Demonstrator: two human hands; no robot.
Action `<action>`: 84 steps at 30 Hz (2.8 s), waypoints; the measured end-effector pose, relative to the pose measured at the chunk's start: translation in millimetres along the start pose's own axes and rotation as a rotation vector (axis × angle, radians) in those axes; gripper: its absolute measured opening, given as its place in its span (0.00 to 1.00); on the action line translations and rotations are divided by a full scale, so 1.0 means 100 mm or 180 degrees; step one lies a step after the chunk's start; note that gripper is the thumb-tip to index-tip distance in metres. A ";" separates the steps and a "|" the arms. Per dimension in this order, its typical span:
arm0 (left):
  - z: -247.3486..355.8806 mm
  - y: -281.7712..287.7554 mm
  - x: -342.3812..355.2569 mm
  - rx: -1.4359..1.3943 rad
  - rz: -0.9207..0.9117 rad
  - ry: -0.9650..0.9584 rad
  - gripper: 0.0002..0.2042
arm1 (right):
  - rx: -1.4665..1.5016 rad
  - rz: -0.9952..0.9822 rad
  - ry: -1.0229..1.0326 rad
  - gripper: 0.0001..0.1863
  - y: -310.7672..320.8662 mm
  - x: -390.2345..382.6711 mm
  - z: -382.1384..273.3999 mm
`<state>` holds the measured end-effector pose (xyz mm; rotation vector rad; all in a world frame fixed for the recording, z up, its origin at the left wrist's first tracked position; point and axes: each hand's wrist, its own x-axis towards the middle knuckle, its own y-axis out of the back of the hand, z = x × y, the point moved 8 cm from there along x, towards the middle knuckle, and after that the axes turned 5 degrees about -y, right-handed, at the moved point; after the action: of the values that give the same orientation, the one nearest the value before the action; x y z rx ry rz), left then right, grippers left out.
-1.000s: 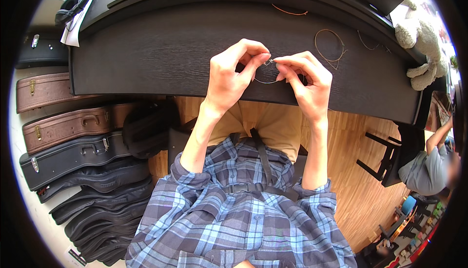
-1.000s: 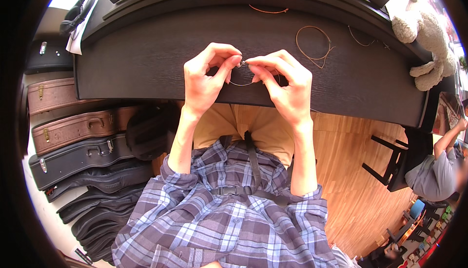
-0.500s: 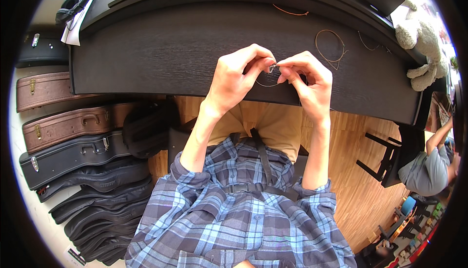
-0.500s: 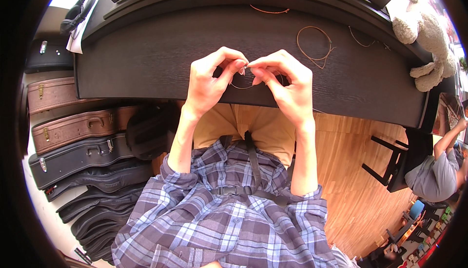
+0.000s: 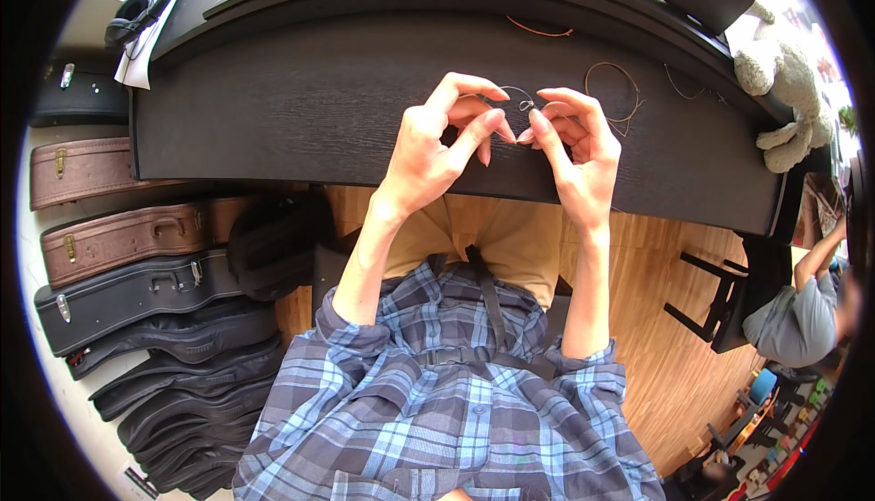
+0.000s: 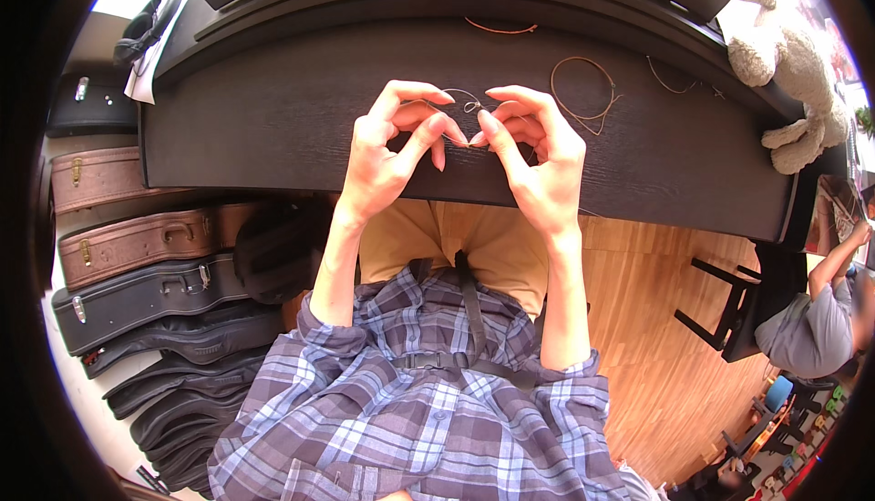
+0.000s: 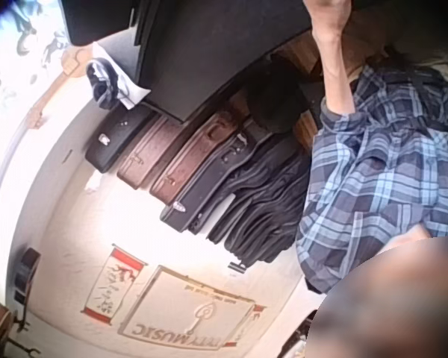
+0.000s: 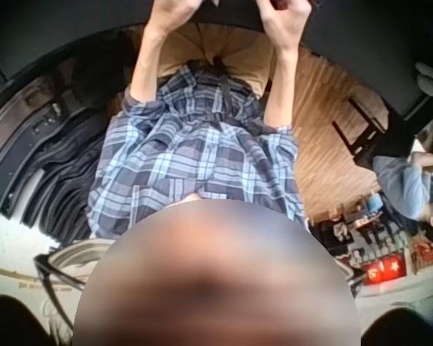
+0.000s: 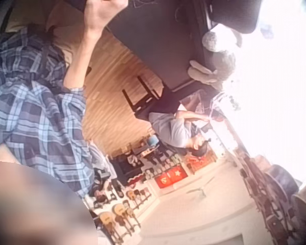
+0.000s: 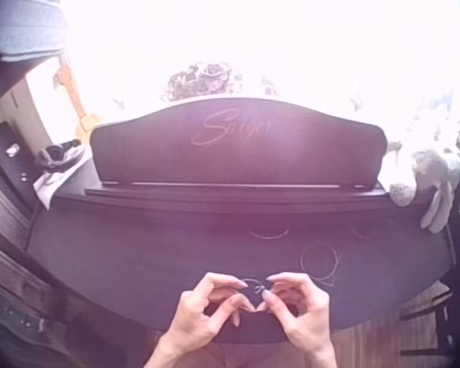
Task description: The person manipulates a thin copper-colored wire by hand, bending it into circular loops and adjusting the shape repeatedly. The person handles the wire over a dark piano lid, forming and refining loops without using tools.
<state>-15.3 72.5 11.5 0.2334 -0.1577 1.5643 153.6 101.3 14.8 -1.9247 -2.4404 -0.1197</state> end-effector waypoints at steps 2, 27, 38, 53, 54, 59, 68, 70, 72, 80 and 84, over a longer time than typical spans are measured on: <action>0.00 0.01 0.00 -0.0002 0.0065 -0.0078 0.10 | -0.0037 -0.0039 -0.0031 0.14 -0.01 -0.01 0.00; -0.05 0.25 -0.04 -0.0955 0.0841 -0.0007 0.08 | -0.0486 0.0082 0.0369 0.05 0.01 -0.02 -0.06; -0.08 0.27 -0.03 -0.0997 0.0804 -0.0124 0.08 | -0.1450 -0.0823 0.0048 0.05 -0.24 -0.04 -0.19; -0.10 0.10 -0.04 -0.0336 0.0036 0.0143 0.12 | 0.0956 -0.0474 -0.0408 0.04 0.04 0.00 0.10; -0.10 0.08 -0.05 -0.0303 -0.0037 0.0175 0.12 | 0.0999 -0.0428 -0.0379 0.04 0.06 0.00 0.10; -0.10 0.13 -0.08 -0.0856 0.0037 0.0323 0.13 | 0.1169 -0.0312 -0.0430 0.05 0.09 0.00 0.12; -0.01 0.22 0.00 -0.0193 0.0600 -0.0024 0.13 | -0.0225 -0.0411 0.0893 0.03 0.03 -0.05 -0.12; 0.24 0.25 0.00 0.1444 0.0823 -0.0668 0.09 | -0.0218 -0.0421 0.0886 0.06 0.03 -0.05 -0.11; 0.46 0.20 -0.03 0.3091 0.0998 -0.1274 0.06 | -0.0277 -0.0423 0.0957 0.07 0.02 -0.06 -0.13; 0.17 0.31 -0.06 0.1267 0.0455 -0.0031 0.07 | -0.0795 -0.0476 0.1166 0.05 0.02 -0.07 -0.23; 0.00 0.26 -0.06 -0.0155 0.0234 0.0633 0.13 | -0.0931 -0.0475 0.1370 0.04 -0.01 -0.08 -0.26</action>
<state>-41.2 66.2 10.8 0.0334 -0.0489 1.6447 153.9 90.9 39.7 -1.5838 -2.3574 -0.8419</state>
